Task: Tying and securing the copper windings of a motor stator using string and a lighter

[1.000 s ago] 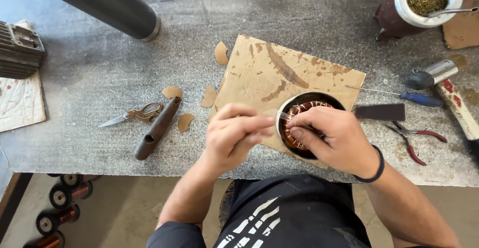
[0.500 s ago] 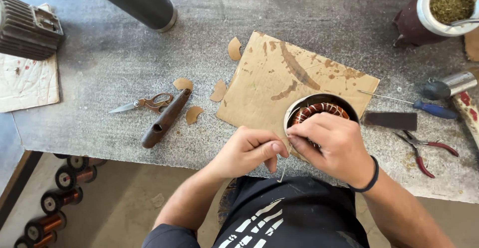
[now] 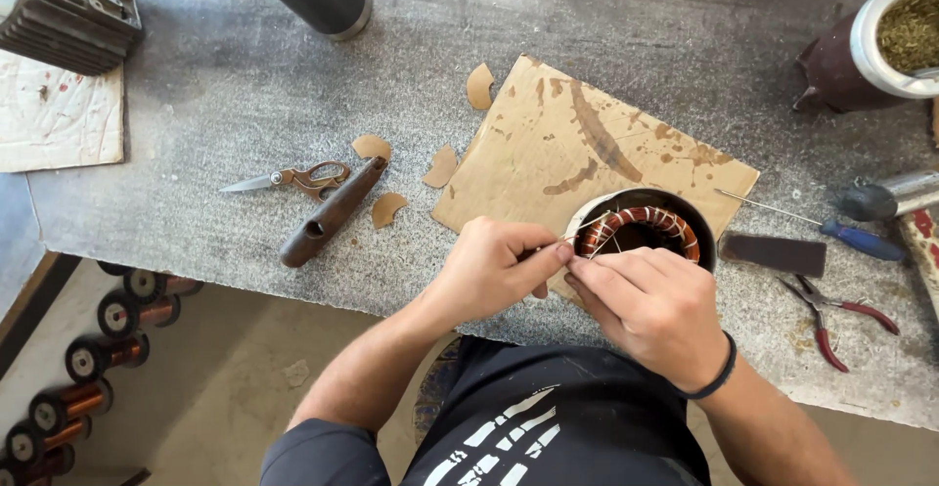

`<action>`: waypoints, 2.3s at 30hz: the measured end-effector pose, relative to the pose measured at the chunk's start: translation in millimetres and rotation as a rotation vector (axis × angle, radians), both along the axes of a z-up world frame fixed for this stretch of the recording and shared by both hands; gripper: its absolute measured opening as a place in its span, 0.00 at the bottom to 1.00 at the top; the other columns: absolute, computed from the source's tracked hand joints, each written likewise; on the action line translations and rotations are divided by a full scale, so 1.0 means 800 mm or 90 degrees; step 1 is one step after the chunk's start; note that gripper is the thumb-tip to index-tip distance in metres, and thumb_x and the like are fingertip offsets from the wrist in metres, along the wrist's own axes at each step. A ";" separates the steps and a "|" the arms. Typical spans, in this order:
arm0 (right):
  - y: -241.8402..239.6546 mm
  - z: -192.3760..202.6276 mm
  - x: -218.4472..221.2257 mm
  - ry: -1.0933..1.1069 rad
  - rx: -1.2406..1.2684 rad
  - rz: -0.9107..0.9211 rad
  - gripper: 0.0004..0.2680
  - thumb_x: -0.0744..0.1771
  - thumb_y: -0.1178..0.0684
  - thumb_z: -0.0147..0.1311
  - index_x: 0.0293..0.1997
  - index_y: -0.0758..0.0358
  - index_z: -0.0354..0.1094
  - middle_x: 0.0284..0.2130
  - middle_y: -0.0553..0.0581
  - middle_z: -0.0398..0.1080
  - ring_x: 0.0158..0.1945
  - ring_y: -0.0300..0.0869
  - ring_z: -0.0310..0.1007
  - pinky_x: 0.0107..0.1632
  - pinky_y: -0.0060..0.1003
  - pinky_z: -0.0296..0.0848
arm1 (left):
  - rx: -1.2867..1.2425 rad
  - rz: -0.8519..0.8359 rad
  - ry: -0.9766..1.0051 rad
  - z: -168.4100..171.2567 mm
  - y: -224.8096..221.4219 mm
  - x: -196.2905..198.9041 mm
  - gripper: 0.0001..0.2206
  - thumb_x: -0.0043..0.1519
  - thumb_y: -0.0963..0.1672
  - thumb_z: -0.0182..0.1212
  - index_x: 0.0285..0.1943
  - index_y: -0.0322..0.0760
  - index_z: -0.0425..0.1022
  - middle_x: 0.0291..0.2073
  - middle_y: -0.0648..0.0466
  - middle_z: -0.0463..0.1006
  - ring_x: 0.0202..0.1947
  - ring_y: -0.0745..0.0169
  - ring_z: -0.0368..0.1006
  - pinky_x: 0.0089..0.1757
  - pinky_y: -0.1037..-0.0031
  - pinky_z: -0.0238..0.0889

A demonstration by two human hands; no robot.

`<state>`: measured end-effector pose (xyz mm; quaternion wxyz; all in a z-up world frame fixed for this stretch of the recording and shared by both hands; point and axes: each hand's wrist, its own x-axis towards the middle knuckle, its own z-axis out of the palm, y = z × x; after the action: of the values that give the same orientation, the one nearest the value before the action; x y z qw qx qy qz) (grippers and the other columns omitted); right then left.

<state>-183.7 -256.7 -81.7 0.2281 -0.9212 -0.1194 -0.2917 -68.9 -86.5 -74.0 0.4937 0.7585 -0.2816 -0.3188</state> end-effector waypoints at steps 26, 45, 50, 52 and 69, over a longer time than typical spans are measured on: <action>-0.014 0.004 0.015 0.169 0.428 -0.020 0.04 0.65 0.55 0.64 0.39 0.62 0.80 0.29 0.56 0.76 0.35 0.47 0.81 0.40 0.39 0.77 | -0.138 0.044 -0.400 -0.035 -0.013 -0.026 0.05 0.59 0.41 0.68 0.32 0.44 0.75 0.21 0.57 0.78 0.25 0.55 0.79 0.28 0.71 0.71; -0.024 0.005 0.009 0.227 0.486 -0.027 0.03 0.67 0.58 0.59 0.36 0.64 0.79 0.28 0.58 0.75 0.33 0.46 0.79 0.39 0.40 0.75 | -0.277 0.002 -0.148 0.009 -0.034 0.019 0.05 0.58 0.39 0.68 0.41 0.43 0.80 0.28 0.56 0.80 0.23 0.67 0.72 0.24 0.77 0.64; -0.033 0.015 0.007 0.211 0.465 -0.055 0.03 0.66 0.59 0.60 0.38 0.63 0.79 0.29 0.58 0.75 0.30 0.43 0.76 0.33 0.36 0.73 | -0.280 -0.038 -0.166 0.017 -0.034 0.027 0.03 0.62 0.40 0.63 0.41 0.41 0.78 0.30 0.54 0.79 0.26 0.59 0.75 0.27 0.72 0.68; -0.039 0.025 0.004 0.168 0.395 -0.125 0.03 0.67 0.59 0.60 0.41 0.64 0.78 0.32 0.58 0.74 0.30 0.41 0.72 0.33 0.35 0.70 | -0.284 -0.056 -0.157 0.024 -0.030 0.030 0.02 0.66 0.41 0.59 0.43 0.40 0.76 0.30 0.54 0.78 0.27 0.59 0.74 0.28 0.73 0.68; -0.072 0.043 -0.009 -0.094 0.180 -0.069 0.05 0.71 0.63 0.49 0.41 0.74 0.71 0.35 0.68 0.76 0.35 0.49 0.79 0.38 0.37 0.76 | -0.423 -0.225 -0.222 0.054 -0.068 0.041 0.13 0.75 0.41 0.54 0.66 0.44 0.59 0.65 0.52 0.74 0.40 0.65 0.86 0.43 0.74 0.78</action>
<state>-191.1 -314.0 -47.0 0.3304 -0.8610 -0.0437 -0.3841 -36.5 -141.2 -30.9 0.5943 0.5406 -0.5744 -0.1570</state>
